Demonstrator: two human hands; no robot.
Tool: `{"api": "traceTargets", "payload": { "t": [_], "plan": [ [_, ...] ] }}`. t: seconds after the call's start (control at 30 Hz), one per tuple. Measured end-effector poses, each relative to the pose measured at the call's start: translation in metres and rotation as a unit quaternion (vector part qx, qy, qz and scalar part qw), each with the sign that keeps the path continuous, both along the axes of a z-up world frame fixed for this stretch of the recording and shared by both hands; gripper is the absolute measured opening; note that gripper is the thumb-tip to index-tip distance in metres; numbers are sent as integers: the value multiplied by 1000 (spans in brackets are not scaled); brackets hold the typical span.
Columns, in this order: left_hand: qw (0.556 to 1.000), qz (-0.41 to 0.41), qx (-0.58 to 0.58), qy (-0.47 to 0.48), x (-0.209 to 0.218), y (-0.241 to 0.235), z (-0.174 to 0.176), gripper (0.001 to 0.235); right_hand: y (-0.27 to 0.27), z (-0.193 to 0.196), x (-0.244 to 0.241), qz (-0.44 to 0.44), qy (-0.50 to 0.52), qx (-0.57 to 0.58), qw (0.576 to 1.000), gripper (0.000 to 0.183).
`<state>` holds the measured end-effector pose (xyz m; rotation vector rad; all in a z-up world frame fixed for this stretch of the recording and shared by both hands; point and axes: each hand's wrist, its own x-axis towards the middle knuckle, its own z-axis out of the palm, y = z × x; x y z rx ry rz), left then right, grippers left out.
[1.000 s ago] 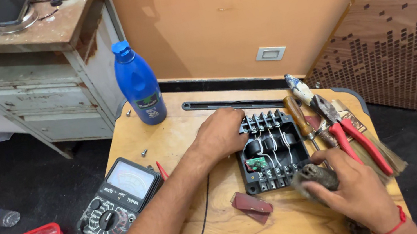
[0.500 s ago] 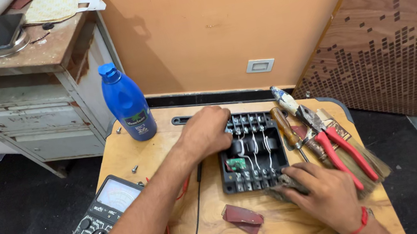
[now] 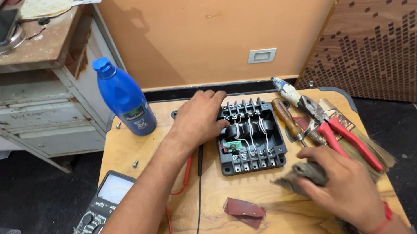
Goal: The person works on an electrical circuit breaker by tightening screws with a screwdriver, manipulating internal components by hand, and cleaning parts with a cloth. The person also uses a multimeter to test terminals and various pliers to handle small parts.
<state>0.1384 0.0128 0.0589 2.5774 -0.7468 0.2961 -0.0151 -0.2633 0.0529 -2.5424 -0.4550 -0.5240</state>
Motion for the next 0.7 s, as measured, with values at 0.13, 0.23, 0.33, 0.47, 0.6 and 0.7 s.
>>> {"api": "traceTargets", "payload": {
  "t": [0.13, 0.23, 0.33, 0.47, 0.6, 0.7],
  "plan": [
    [998, 0, -36, -59, -40, 24, 22, 55, 3, -10, -17, -79, 146, -41, 985, 57],
    [998, 33, -32, -46, -92, 50, 27, 45, 12, -28, -20, -92, 212, -117, 966, 50],
    [995, 96, 25, 20, -144, 63, 21, 39, 19, -45, -24, -7, 66, -161, 985, 41],
    [989, 113, 69, -68, -180, 89, 23, 25, 22, -38, -19, 49, -69, -202, 976, 29],
    [986, 140, 60, -68, -174, 129, 25, 28, 35, -15, -13, 78, -106, -148, 980, 18],
    [983, 170, 48, -44, -159, 156, 18, 28, 58, 8, -3, 156, -82, -97, 980, 18]
  ]
}}
